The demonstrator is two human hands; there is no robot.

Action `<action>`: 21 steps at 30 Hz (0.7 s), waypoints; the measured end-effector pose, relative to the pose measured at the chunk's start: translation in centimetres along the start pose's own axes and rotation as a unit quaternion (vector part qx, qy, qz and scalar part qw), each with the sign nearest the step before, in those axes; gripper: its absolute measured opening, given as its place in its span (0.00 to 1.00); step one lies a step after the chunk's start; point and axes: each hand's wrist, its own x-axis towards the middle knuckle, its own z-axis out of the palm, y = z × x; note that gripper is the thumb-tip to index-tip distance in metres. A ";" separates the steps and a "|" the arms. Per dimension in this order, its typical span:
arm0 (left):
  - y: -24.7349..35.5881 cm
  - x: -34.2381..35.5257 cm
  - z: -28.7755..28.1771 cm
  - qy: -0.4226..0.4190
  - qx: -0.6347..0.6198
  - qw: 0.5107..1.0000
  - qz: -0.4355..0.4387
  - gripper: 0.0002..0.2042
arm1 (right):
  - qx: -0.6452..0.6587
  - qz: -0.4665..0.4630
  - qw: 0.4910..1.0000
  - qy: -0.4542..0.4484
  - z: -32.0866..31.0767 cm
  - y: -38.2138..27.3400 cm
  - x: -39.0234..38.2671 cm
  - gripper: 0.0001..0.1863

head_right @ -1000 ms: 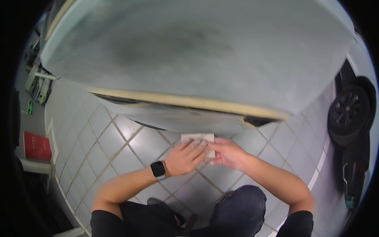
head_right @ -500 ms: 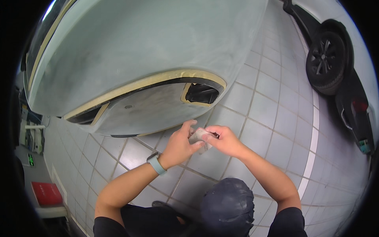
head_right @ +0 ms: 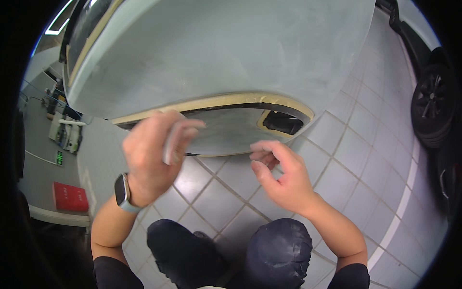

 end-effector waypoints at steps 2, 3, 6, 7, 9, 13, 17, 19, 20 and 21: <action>-2.0 1.2 -0.6 0.018 0.080 0.993 0.082 0.12 | 0.004 0.003 0.998 -0.055 -0.4 0.0 -0.4 0.12; -3.1 1.4 -0.5 0.019 0.114 0.986 0.119 0.12 | -0.002 0.010 0.997 -0.078 -0.6 0.0 -0.6 0.11; -5.2 0.8 0.1 0.022 0.151 0.974 0.166 0.13 | -0.039 -0.004 0.993 -0.115 -0.9 0.1 -1.5 0.08; -5.4 0.5 0.3 0.006 0.157 0.975 0.159 0.14 | -0.054 -0.004 0.991 -0.126 -0.9 0.0 -1.9 0.08; -5.4 0.4 1.1 0.049 0.142 0.971 0.186 0.14 | -0.061 0.011 0.992 -0.107 -0.7 -0.2 -2.5 0.07; -5.3 0.9 2.9 0.076 0.161 0.954 0.241 0.07 | -0.109 0.022 0.991 -0.072 -0.5 -1.4 -2.7 0.05; -8.5 -1.0 2.1 0.039 0.213 0.933 0.287 0.09 | -0.129 -0.013 0.991 -0.038 0.5 -3.0 -1.5 0.04; -11.8 -2.7 0.2 0.098 0.220 0.929 0.282 0.06 | -0.128 -0.021 0.991 -0.032 1.4 -3.6 -0.5 0.03; -13.9 -3.7 -2.2 0.109 0.226 0.927 0.277 0.07 | -0.136 -0.014 0.990 -0.024 2.1 -4.0 -0.1 0.03; -15.1 -4.3 -3.4 0.092 0.233 0.925 0.286 0.07 | -0.128 -0.019 0.991 -0.021 2.9 -4.2 0.2 0.02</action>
